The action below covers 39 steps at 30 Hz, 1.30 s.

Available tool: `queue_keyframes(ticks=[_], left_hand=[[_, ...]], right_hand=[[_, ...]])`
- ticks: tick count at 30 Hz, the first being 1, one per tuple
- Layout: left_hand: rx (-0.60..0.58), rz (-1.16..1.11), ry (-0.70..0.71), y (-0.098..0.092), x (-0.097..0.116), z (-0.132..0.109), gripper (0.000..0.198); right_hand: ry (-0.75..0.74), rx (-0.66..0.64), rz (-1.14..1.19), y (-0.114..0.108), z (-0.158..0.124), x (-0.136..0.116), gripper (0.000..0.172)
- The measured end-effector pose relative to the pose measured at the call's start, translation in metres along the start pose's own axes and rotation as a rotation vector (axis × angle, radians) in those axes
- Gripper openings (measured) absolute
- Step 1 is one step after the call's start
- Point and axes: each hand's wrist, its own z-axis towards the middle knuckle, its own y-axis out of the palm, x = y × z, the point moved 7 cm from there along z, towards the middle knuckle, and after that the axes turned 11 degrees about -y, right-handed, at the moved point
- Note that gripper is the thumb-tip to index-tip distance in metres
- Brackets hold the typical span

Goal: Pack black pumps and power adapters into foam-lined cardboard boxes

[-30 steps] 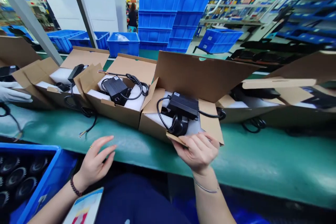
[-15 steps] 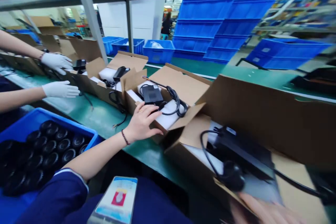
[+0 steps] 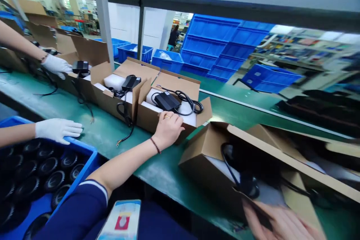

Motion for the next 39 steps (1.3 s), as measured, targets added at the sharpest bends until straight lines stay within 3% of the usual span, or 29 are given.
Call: queue_keyframes(ticks=[3, 6, 11, 17, 20, 23, 27, 29, 31, 33, 36, 37, 39], left_hand=[[-0.053, -0.217, 0.118, -0.024, 0.028, -0.028, 0.052], [-0.242, -0.411, 0.186, -0.039, 0.047, -0.051, 0.074], [-0.387, -0.319, 0.149, -0.048, 0.039, -0.047, 0.057], [-0.594, -0.217, 0.295, -0.051, 0.03, -0.027, 0.044], [-0.706, -0.166, 0.26, -0.045, 0.029, -0.018, 0.038], [-0.75, -0.128, 0.264, -0.04, 0.035, -0.007, 0.049], [-0.765, -0.114, 0.244, -0.032, 0.045, 0.008, 0.06], [-0.759, -0.091, 0.202, -0.029, 0.047, 0.012, 0.055], [-0.742, -0.087, 0.176, -0.03, 0.048, 0.01, 0.054], [-0.689, -0.116, 0.141, -0.034, 0.047, 0.005, 0.052], [-0.503, -0.157, 0.001, -0.039, 0.037, -0.004, 0.042], [-0.432, -0.158, -0.058, -0.039, 0.031, -0.007, 0.044], [-0.325, -0.146, -0.162, -0.036, 0.021, -0.014, 0.043]], right_hand=[[-0.118, -0.032, -0.08, 0.003, 0.031, -0.042, 0.017], [-0.03, -0.07, -0.051, 0.009, 0.047, -0.072, 0.015], [0.145, -0.19, -0.098, 0.019, 0.059, -0.115, 0.01], [0.22, -0.19, -0.217, 0.022, 0.067, -0.131, 0.019], [0.283, -0.31, -0.102, 0.012, 0.073, -0.123, 0.034], [0.375, -0.421, 0.273, -0.004, 0.075, -0.094, 0.045], [0.534, -0.459, 0.602, -0.015, 0.062, -0.013, 0.034], [0.611, -0.429, 0.593, -0.012, 0.053, 0.03, 0.04], [0.64, -0.378, 0.571, -0.006, 0.048, 0.058, 0.053], [0.583, -0.444, 0.557, 0.005, 0.046, 0.063, 0.07], [0.337, -0.695, 0.417, 0.022, 0.041, 0.045, 0.107], [0.252, -0.735, 0.379, 0.025, 0.04, 0.038, 0.111], [0.136, -0.745, 0.357, 0.026, 0.038, 0.029, 0.098]])
